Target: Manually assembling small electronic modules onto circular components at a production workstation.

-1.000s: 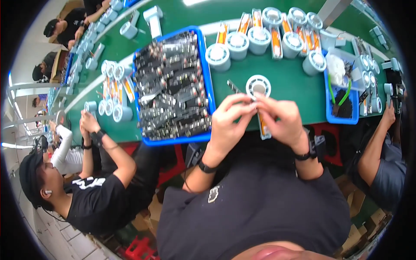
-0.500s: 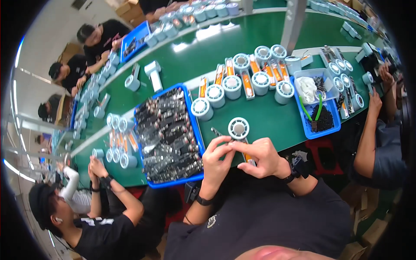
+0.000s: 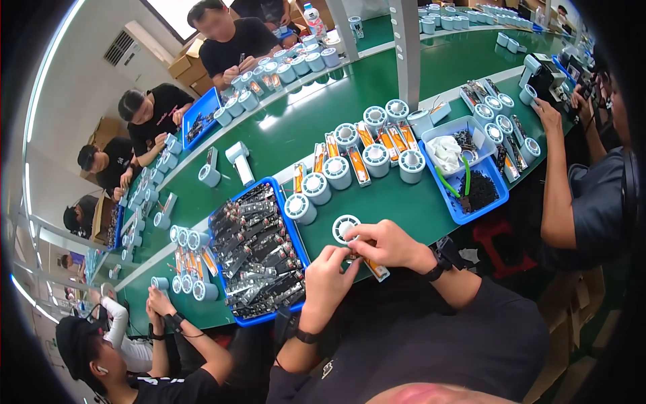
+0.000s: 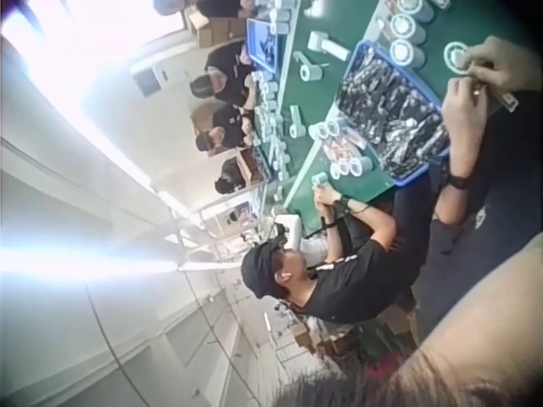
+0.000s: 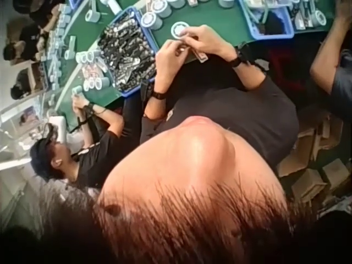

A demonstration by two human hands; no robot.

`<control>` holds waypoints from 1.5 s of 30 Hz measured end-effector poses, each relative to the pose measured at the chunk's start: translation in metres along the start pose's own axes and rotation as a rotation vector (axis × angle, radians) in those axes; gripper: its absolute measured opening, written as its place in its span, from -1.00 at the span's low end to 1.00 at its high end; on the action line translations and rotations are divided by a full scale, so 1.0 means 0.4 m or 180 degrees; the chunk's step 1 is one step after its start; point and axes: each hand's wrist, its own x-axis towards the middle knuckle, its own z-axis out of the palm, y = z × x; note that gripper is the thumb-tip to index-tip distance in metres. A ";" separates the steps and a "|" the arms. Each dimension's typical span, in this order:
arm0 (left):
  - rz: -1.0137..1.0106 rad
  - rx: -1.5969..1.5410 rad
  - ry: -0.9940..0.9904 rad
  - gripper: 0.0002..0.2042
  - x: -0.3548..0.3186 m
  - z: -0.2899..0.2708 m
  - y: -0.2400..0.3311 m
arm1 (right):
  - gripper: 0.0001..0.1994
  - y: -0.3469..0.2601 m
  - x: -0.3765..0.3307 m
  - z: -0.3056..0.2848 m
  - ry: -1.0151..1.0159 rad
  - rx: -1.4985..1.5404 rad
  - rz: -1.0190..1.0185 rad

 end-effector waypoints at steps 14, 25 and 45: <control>-0.1325 -0.2790 -0.0865 -0.82 0.060 -0.032 0.037 | -0.80 -0.094 -0.029 -0.106 -0.0967 -0.0574 0.0752; 0.1200 -0.0362 -0.0790 -0.72 0.166 0.062 -0.093 | -0.78 -0.132 0.111 -0.174 -0.2501 -0.1442 0.0950; 0.0384 -0.0496 -0.0147 -0.92 0.122 0.075 -0.032 | -0.82 0.028 -0.013 -0.081 -0.0197 -0.0280 0.0449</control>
